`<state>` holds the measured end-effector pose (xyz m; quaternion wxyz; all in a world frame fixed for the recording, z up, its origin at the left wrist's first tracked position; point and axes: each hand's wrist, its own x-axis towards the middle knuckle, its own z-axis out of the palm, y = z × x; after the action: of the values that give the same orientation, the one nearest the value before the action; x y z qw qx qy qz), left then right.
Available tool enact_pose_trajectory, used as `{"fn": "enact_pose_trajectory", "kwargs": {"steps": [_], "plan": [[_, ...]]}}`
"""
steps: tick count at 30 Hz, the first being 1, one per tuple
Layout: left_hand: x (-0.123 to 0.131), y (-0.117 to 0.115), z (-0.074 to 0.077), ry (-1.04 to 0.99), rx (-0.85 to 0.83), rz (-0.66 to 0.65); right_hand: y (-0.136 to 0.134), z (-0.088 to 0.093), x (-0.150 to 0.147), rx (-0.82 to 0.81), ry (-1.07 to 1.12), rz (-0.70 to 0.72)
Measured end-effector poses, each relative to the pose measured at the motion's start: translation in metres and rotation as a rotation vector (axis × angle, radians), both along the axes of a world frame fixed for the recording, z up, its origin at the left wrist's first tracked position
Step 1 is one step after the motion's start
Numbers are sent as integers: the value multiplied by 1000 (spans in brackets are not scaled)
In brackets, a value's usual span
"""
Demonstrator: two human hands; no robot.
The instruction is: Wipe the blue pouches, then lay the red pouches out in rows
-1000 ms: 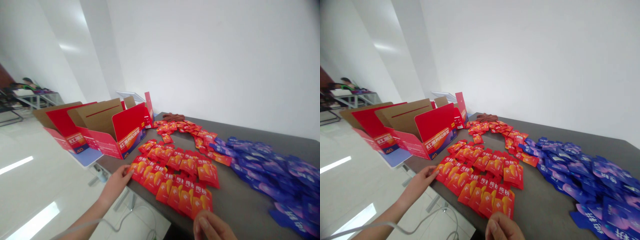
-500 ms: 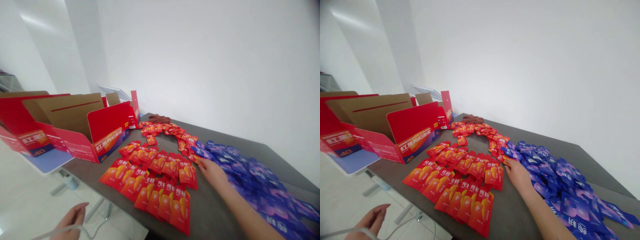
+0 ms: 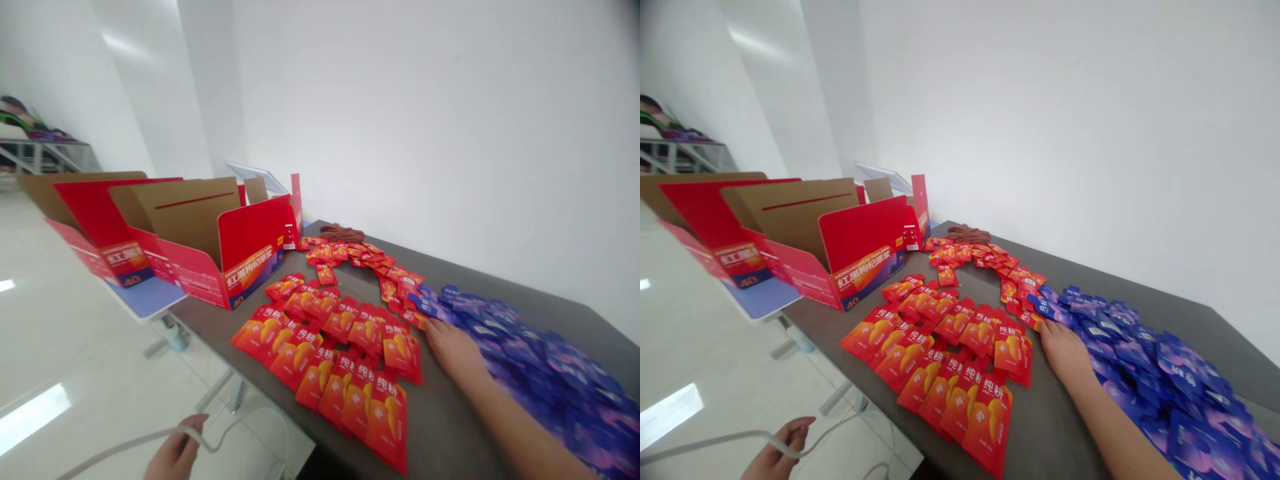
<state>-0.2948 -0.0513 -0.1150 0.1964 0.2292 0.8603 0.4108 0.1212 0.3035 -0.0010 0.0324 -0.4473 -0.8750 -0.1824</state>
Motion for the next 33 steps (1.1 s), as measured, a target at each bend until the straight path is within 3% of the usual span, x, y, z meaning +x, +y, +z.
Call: {"fn": "enact_pose_trajectory", "kwargs": {"steps": [3,6,9,11,13,15,18,20,24,28,33], "plan": [[-5,1,13,11,37,-10,-7,9,6,73,18,11],[-11,3,31,22,110,33,-27,29,9,163,67,8],[-13,18,61,36,247,72,-65,53,-5,309,245,46],[-9,37,89,35,373,26,-96,66,-26,356,391,164],[2,60,120,-6,441,-89,-126,74,-56,293,396,326],[21,82,149,-132,451,-305,-151,76,-89,299,410,472],[55,105,175,-441,377,-695,-176,70,-138,244,452,494],[75,113,179,-635,392,-770,-186,62,-163,244,501,536],[86,122,169,-771,479,-603,-199,45,-187,287,611,587],[57,134,169,-493,376,-745,-206,42,-179,196,727,646],[13,153,177,-220,150,-945,-203,46,-162,108,830,619]]}}
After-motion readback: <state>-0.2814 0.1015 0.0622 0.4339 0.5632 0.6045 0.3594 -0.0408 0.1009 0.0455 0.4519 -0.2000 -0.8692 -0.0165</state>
